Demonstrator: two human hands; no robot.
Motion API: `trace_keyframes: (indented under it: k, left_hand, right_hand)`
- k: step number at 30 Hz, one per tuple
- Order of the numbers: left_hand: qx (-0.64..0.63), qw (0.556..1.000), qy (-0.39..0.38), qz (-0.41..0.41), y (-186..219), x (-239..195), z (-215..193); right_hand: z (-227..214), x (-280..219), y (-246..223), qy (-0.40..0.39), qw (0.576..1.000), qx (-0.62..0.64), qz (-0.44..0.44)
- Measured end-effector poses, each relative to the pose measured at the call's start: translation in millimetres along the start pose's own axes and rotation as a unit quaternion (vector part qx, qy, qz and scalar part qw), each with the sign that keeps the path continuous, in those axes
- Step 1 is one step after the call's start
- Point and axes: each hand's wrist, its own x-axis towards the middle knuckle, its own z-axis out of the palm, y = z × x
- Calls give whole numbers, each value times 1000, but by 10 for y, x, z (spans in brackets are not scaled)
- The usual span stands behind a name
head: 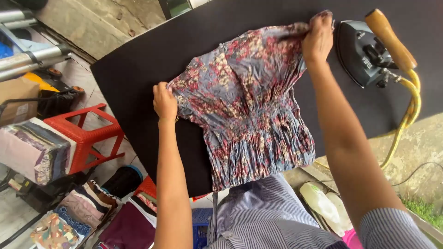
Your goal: The person irons a floral-patterned dress on a black ironing board. They smooth the fabric with their hands, use a steam iron to press the garment, and repeatedly reposition the dress to iron different sections.
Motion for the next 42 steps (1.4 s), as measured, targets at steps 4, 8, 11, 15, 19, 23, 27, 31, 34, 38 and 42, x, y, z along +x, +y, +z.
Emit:
trace_keyframes:
  k: [4,8,11,15,19,23,27,31,34,38,42]
  left_hand:
    - [-158,978,124,53,251,-372,-216]
    - [-127,957,231,122,559,-1228,-503]
    - [-61,980,172,83,256,-1837,-106]
    - [3,980,187,64,185,-2033,173]
    - [3,982,182,45,190,-1991,240]
    - [19,976,216,36,37,-2050,365]
    - [-48,958,282,13,290,-2215,370]
    - [-129,967,206,73,1144,-2016,456]
    - [-31,995,53,82,1213,-1938,534]
    - [-130,987,86,31,1154,-1887,192]
    - [-154,979,44,128,1579,-1609,-546]
  right_hand:
    - [-334,-295,-125,100,979,153,-84]
    - [-1234,-910,-209,235,890,389,21]
    - [-1343,-1753,335,76,988,110,-71]
    - [-1365,-2198,526,-13,995,81,-53]
    - [-1493,-2242,163,28,992,122,-33]
    - [-1312,-2559,19,2,982,176,-71]
    - [-1447,-2321,-640,-49,961,259,-85]
    - [-1298,-2120,-762,-152,959,221,-92]
    - [-948,-2300,-293,-227,954,142,-134]
    - [-1081,-2067,77,-115,972,90,-182]
    - [-1859,-1181,-624,-94,938,105,-317]
